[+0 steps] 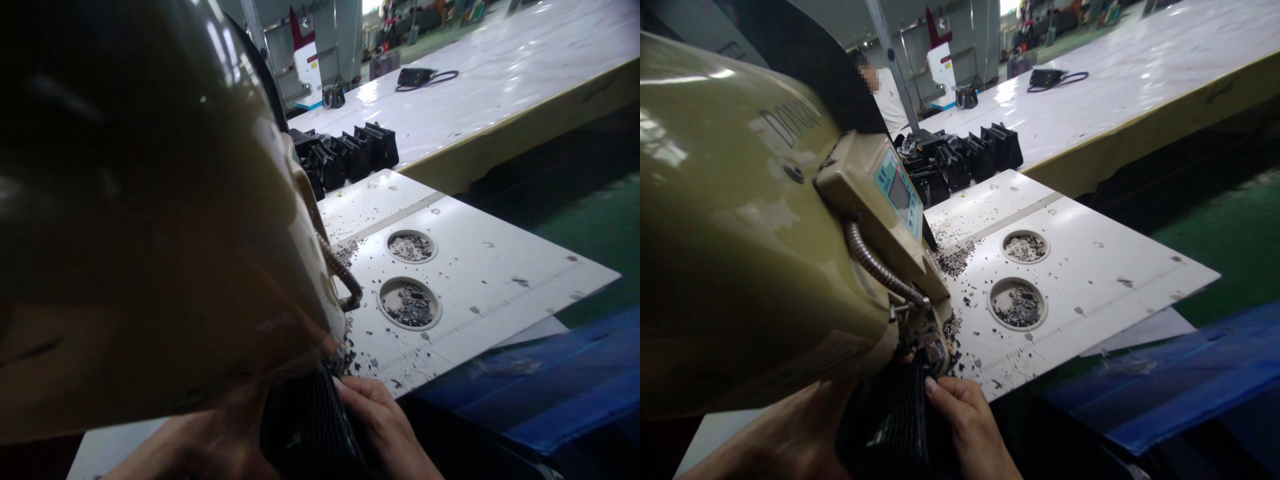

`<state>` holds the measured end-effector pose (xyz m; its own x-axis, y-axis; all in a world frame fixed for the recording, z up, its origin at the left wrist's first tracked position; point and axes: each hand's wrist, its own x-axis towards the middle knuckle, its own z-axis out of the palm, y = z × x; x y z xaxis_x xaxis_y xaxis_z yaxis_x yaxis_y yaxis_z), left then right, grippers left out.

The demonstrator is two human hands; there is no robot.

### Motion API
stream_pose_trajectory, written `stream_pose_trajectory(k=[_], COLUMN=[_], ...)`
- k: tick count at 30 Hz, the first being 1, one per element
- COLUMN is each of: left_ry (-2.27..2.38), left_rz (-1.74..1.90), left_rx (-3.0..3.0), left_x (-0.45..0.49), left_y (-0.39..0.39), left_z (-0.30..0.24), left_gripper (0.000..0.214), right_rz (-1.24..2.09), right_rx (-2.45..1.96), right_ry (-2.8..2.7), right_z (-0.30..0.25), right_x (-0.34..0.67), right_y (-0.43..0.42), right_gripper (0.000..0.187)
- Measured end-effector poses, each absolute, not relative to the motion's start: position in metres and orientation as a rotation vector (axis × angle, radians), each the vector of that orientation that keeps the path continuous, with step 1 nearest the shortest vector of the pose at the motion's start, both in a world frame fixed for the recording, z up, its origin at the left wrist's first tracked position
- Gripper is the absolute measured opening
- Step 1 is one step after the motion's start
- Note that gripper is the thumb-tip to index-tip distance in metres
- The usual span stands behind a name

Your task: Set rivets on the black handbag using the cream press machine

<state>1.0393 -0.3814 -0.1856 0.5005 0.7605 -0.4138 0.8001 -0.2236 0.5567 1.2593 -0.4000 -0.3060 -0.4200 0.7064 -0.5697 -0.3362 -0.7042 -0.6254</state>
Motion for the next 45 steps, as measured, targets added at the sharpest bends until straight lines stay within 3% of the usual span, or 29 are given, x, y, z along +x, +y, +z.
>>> stream_pose_trajectory(k=[9,18,39,45], left_ry=[1.169,1.344,1.296,1.306], left_rz=[-0.077,0.007,0.109,0.084], left_rx=[1.895,1.856,1.886,1.954], left_x=[1.052,1.047,1.048,1.041], left_y=[-0.379,-0.379,-0.378,-0.379], left_z=[-0.189,-0.178,-0.179,-0.186], left_gripper=[0.067,0.105,0.097,0.105], right_rz=[2.193,2.242,2.243,2.233], right_rx=[-1.067,-0.960,-0.932,-0.927], right_ry=[-0.533,-0.555,-0.661,-0.650], right_z=[-0.304,-0.302,-0.305,-0.306], right_x=[1.258,1.256,1.257,1.256], right_y=[-0.400,-0.397,-0.397,-0.397], right_gripper=[0.062,0.061,0.059,0.059])
